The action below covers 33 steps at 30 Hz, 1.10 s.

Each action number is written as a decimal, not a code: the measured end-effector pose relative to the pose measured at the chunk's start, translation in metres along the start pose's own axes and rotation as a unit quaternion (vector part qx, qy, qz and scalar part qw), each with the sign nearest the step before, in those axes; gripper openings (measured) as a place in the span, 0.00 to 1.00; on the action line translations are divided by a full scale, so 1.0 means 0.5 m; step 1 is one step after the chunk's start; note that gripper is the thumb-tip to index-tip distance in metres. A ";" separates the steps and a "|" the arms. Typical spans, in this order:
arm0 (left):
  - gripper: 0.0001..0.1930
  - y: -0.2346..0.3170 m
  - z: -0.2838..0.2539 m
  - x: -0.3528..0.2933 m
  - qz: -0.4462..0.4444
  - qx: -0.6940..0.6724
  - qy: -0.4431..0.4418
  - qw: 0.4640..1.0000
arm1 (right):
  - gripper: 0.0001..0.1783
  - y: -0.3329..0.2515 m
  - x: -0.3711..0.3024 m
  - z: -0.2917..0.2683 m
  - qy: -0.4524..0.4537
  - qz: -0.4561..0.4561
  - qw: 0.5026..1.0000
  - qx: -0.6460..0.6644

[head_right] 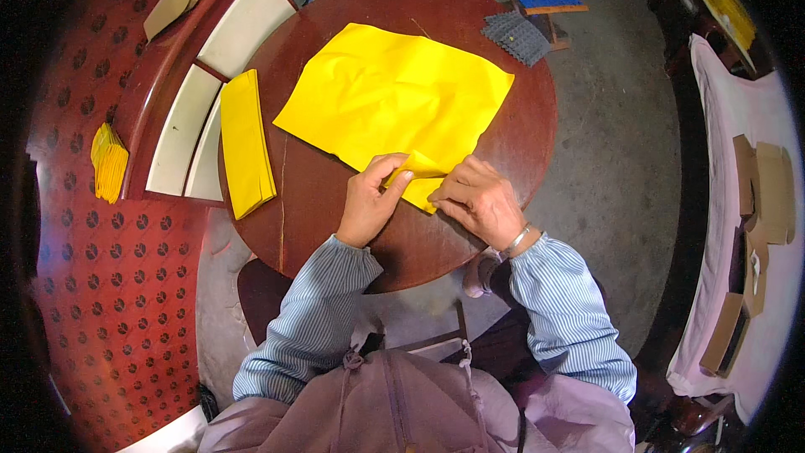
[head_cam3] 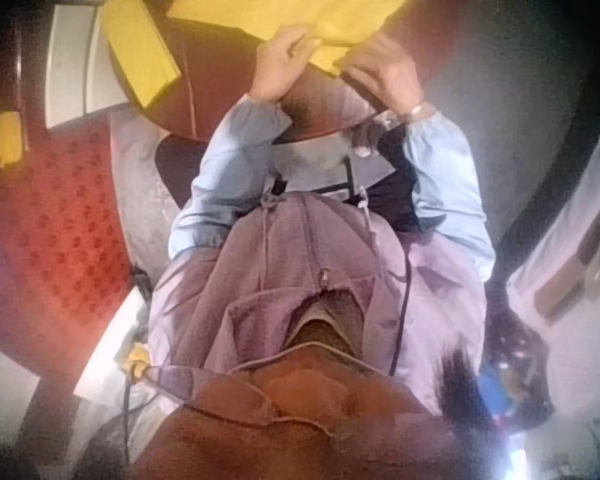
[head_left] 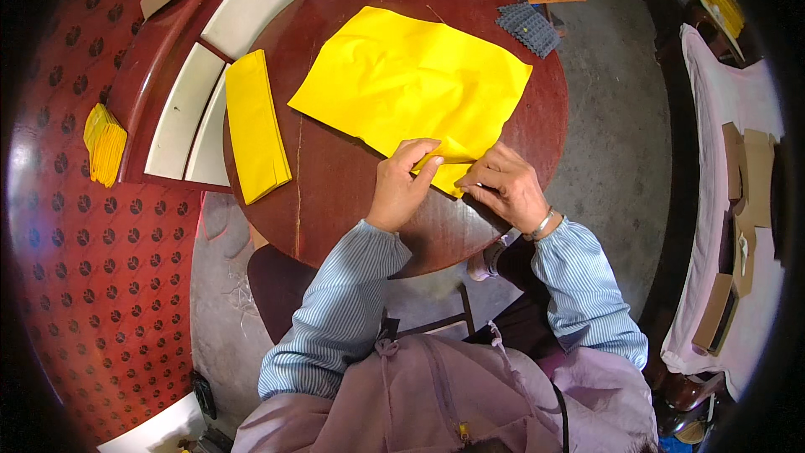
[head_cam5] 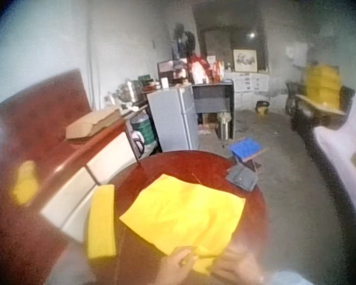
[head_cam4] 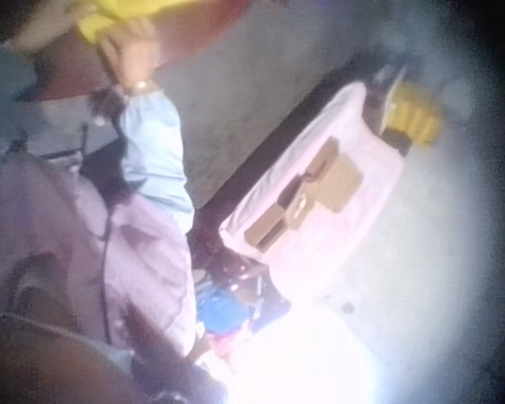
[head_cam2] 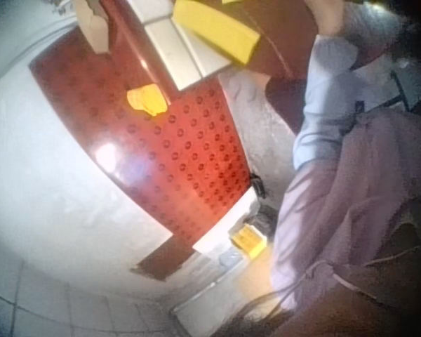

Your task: The person folds yellow fabric pieces on a round table, repeatedly folding each piece in half and smoothing the creases. They handle the fabric by hand, stacking folded pieces to the side as they work.

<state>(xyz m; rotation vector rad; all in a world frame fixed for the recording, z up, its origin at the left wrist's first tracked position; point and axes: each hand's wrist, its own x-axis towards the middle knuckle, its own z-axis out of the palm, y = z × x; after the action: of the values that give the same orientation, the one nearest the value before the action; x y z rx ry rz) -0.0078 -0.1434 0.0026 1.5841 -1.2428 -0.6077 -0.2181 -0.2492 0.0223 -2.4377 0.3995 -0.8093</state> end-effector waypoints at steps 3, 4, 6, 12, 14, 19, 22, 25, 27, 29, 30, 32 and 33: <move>0.12 -0.002 -0.005 0.001 0.014 0.001 -0.010 1.000 | 0.08 0.000 0.003 0.002 -0.001 0.018 1.000 0.016; 0.12 -0.003 -0.006 0.000 0.016 0.001 -0.008 1.000 | 0.08 -0.001 0.004 0.001 -0.002 0.028 0.999 0.030; 0.12 -0.004 -0.006 0.000 0.025 -0.002 -0.003 1.000 | 0.07 -0.003 0.005 -0.002 -0.009 0.031 0.999 0.026; 0.13 -0.009 -0.005 -0.002 0.034 -0.003 -0.009 0.999 | 0.07 -0.006 0.008 0.002 -0.003 0.056 0.996 0.064; 0.12 -0.010 -0.009 0.000 0.037 -0.004 -0.022 0.999 | 0.07 -0.007 0.007 0.007 -0.001 0.112 0.988 0.109; 0.12 -0.001 -0.016 0.001 0.030 -0.008 -0.041 0.999 | 0.07 -0.006 0.010 0.009 0.001 0.221 0.961 0.165; 0.14 0.006 -0.020 0.000 0.027 -0.007 -0.055 0.998 | 0.07 -0.006 0.017 0.012 0.033 0.200 0.965 0.165; 0.15 0.004 -0.020 -0.003 0.064 0.017 -0.054 0.996 | 0.06 -0.008 0.027 0.026 0.094 0.186 0.969 0.133; 0.16 -0.005 -0.015 -0.003 0.062 0.013 -0.045 0.997 | 0.11 -0.007 0.034 0.031 0.099 0.158 0.978 0.092; 0.15 -0.017 -0.005 -0.005 0.043 0.005 -0.036 0.998 | 0.21 -0.007 0.035 0.030 0.088 0.145 0.984 0.054; 0.14 -0.023 0.001 -0.006 0.042 0.000 -0.031 0.999 | 0.27 -0.009 0.034 0.029 0.075 0.146 0.986 0.036; 0.13 -0.030 0.007 -0.006 0.045 0.014 -0.019 0.999 | 0.40 -0.014 0.029 0.025 0.054 0.138 0.989 0.003; 0.13 -0.030 0.009 -0.006 0.062 0.021 -0.006 0.998 | 0.39 -0.016 0.029 0.027 0.046 0.144 0.988 -0.018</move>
<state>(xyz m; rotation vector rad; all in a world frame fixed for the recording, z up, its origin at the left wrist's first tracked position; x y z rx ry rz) -0.0062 -0.1425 -0.0132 1.5262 -1.3594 -0.5160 -0.1977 -0.2439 0.0246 -2.3077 0.7878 -0.7943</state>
